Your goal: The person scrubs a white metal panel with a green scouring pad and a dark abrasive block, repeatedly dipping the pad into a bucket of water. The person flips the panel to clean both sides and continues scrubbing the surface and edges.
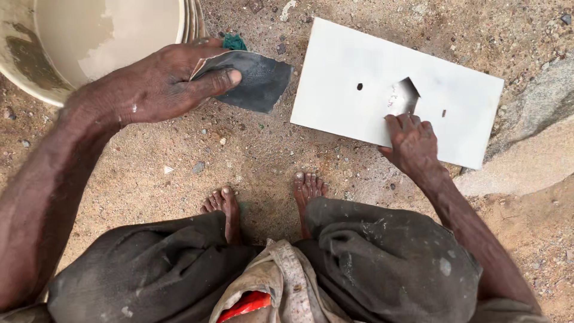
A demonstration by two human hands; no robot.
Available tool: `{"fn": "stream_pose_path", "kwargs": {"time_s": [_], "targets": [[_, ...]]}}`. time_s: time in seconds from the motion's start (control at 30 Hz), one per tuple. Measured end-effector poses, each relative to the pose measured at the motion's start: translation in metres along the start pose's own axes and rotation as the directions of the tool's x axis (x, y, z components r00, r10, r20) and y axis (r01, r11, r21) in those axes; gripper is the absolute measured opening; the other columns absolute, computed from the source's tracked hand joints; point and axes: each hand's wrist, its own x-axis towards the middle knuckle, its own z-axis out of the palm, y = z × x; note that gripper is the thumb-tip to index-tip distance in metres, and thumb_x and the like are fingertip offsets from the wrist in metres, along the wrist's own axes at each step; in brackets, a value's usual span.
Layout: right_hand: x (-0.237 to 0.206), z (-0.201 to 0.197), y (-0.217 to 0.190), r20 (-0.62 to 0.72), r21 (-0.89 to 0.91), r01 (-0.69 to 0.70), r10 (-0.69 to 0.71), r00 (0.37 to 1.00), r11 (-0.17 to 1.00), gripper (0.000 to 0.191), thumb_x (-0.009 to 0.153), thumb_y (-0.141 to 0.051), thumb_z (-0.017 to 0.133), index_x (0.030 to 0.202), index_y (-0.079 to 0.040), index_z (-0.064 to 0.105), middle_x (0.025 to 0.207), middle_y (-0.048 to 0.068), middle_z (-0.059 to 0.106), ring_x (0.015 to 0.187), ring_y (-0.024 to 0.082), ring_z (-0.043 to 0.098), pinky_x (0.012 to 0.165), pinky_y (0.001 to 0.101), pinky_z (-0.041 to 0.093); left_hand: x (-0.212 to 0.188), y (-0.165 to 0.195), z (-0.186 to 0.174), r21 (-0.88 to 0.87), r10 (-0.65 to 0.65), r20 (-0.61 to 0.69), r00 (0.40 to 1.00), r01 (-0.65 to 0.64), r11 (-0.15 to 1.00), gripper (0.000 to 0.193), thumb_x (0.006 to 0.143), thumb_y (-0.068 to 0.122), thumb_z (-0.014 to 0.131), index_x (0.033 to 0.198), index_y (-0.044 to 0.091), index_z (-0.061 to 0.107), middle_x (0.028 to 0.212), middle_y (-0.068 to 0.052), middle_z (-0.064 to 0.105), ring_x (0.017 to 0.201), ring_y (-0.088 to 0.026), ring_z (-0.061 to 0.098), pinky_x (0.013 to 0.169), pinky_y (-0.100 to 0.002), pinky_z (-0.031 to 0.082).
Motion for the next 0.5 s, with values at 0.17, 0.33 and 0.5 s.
{"fn": "stream_pose_path", "kwargs": {"time_s": [0.17, 0.33, 0.5], "targets": [[0.084, 0.002, -0.064, 0.117, -0.041, 0.136, -0.131, 0.985, 0.99, 0.078, 0.085, -0.053, 0.083, 0.138, -0.002, 0.057, 0.133, 0.026, 0.063, 0.124, 0.041, 0.061, 0.1, 0.0613, 0.054, -0.056, -0.007, -0.01, -0.173, -0.117, -0.13, 0.985, 0.094, 0.98, 0.066, 0.1, 0.056, 0.048, 0.141, 0.007, 0.061, 0.132, -0.024, 0.069, 0.117, -0.037, 0.072, 0.104, -0.064, 0.055], [0.115, -0.021, -0.102, 0.028, -0.028, 0.129, -0.128, 0.991, 0.991, 0.084, 0.085, -0.05, 0.085, 0.145, 0.001, 0.055, 0.135, 0.026, 0.063, 0.129, 0.042, 0.06, 0.103, 0.0607, 0.053, -0.084, -0.031, -0.01, -0.279, 0.035, -0.309, 0.95, -0.126, 0.952, 0.061, 0.108, 0.049, 0.048, 0.144, 0.001, 0.059, 0.132, -0.025, 0.067, 0.128, -0.039, 0.066, 0.106, -0.064, 0.053], [0.138, -0.095, -0.122, -0.155, 0.232, 0.166, -0.132, 0.979, 0.959, 0.07, 0.093, -0.047, 0.08, 0.145, -0.005, 0.057, 0.147, 0.027, 0.057, 0.134, 0.045, 0.056, 0.102, 0.0635, 0.051, -0.085, -0.038, -0.007, -0.557, -0.137, -0.384, 0.913, -0.111, 0.823, 0.062, 0.105, 0.052, 0.05, 0.153, 0.012, 0.05, 0.143, -0.017, 0.063, 0.122, -0.032, 0.064, 0.111, -0.059, 0.052]]}}
